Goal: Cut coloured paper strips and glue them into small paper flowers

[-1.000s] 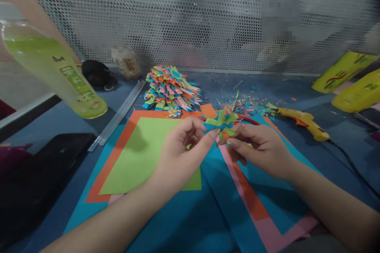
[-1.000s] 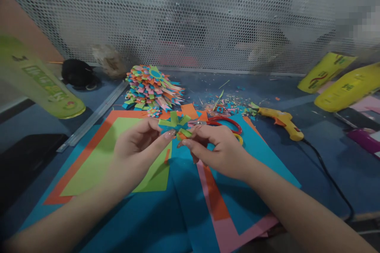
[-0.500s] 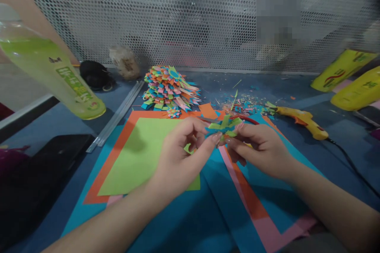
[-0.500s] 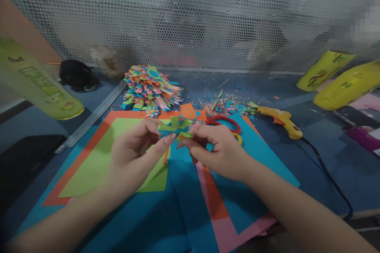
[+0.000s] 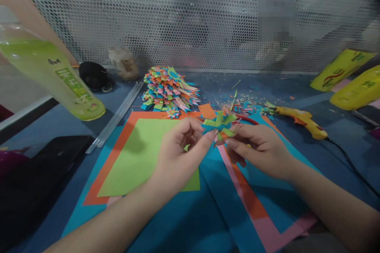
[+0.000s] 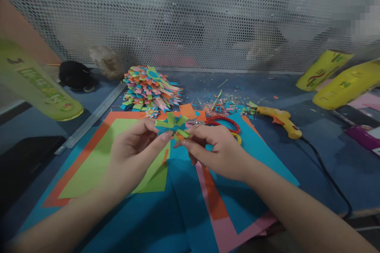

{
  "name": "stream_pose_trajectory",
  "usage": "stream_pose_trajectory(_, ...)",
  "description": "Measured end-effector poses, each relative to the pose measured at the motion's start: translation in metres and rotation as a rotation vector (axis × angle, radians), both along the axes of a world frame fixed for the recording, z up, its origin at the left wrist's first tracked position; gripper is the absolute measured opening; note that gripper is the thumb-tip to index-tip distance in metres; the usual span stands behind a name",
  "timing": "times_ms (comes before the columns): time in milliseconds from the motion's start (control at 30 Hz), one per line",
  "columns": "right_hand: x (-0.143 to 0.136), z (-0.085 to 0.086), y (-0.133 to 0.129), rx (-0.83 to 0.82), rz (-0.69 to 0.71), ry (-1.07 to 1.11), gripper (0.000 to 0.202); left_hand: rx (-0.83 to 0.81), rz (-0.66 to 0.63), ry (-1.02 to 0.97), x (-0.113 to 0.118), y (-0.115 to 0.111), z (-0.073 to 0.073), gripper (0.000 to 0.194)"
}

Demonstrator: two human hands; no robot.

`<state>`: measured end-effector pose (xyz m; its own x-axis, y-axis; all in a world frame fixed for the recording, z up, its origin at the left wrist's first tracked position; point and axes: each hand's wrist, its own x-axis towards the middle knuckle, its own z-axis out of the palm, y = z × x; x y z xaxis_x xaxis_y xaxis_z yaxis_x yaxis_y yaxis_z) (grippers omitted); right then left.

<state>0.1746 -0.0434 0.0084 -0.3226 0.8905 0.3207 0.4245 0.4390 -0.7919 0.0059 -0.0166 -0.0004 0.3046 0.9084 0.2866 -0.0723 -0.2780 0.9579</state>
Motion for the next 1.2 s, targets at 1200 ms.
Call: stream_pose_trajectory(1200, 0.024, -0.001, 0.007, -0.389, 0.571, 0.499, 0.016, 1.663, 0.309, 0.514, -0.03, 0.015, 0.034, 0.017)
